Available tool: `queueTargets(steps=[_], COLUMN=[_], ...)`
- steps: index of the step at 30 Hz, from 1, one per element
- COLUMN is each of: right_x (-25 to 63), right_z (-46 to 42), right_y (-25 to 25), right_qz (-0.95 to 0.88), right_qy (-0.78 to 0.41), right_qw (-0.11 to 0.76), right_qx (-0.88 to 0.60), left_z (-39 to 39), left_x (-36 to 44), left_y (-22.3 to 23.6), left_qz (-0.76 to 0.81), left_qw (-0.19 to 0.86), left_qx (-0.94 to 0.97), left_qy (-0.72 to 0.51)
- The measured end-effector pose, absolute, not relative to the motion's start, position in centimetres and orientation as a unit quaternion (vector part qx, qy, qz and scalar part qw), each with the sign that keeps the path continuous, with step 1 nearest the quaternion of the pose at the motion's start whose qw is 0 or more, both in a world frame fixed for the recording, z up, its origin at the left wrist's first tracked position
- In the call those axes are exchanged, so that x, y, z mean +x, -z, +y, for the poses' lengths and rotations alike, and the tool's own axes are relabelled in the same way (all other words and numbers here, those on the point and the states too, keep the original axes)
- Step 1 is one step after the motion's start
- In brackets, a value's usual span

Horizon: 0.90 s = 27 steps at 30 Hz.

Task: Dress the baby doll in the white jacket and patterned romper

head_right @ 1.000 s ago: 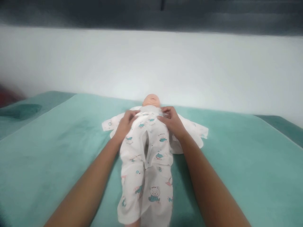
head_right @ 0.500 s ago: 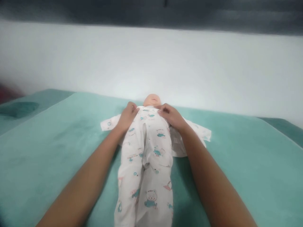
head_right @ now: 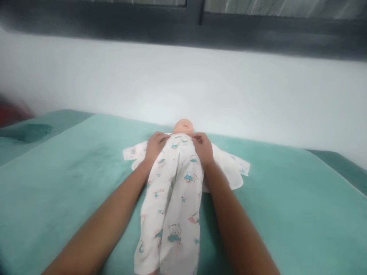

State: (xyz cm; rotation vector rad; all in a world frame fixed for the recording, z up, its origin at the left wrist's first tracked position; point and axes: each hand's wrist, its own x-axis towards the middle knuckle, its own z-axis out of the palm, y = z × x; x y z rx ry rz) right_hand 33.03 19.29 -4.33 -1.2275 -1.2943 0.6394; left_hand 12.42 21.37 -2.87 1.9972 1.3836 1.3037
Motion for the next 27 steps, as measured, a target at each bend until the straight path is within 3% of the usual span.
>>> queueTargets(steps=[5,10,15,21,27], right_x=[33.3,33.7,34.2,34.5,34.4], right_z=[15.9,13.4,12.7,12.3,11.6], right_y=[5.7,6.3,6.4,5.4,4.0], right_qz=[-0.545,-0.512,-0.499,-0.516,-0.562], right_qy=[-0.290,-0.227,-0.201,-0.247,-0.285], right_qw=[0.609,0.576,0.498,0.476,0.449], right_qx=[-0.498,-0.596,-0.680,-0.668,-0.634], left_z=[19.9,16.4,14.1,13.8,13.0], left_x=[11.5,10.3,9.7,9.9,11.2], left_y=[3.3,3.9,3.5,2.3,1.9], left_qz=[0.483,0.523,0.535,0.524,0.456], left_qw=[0.172,0.184,0.283,0.375,0.599], left_qx=[0.727,0.708,0.684,0.647,0.509], left_qy=[-0.457,-0.437,-0.408,-0.408,-0.418])
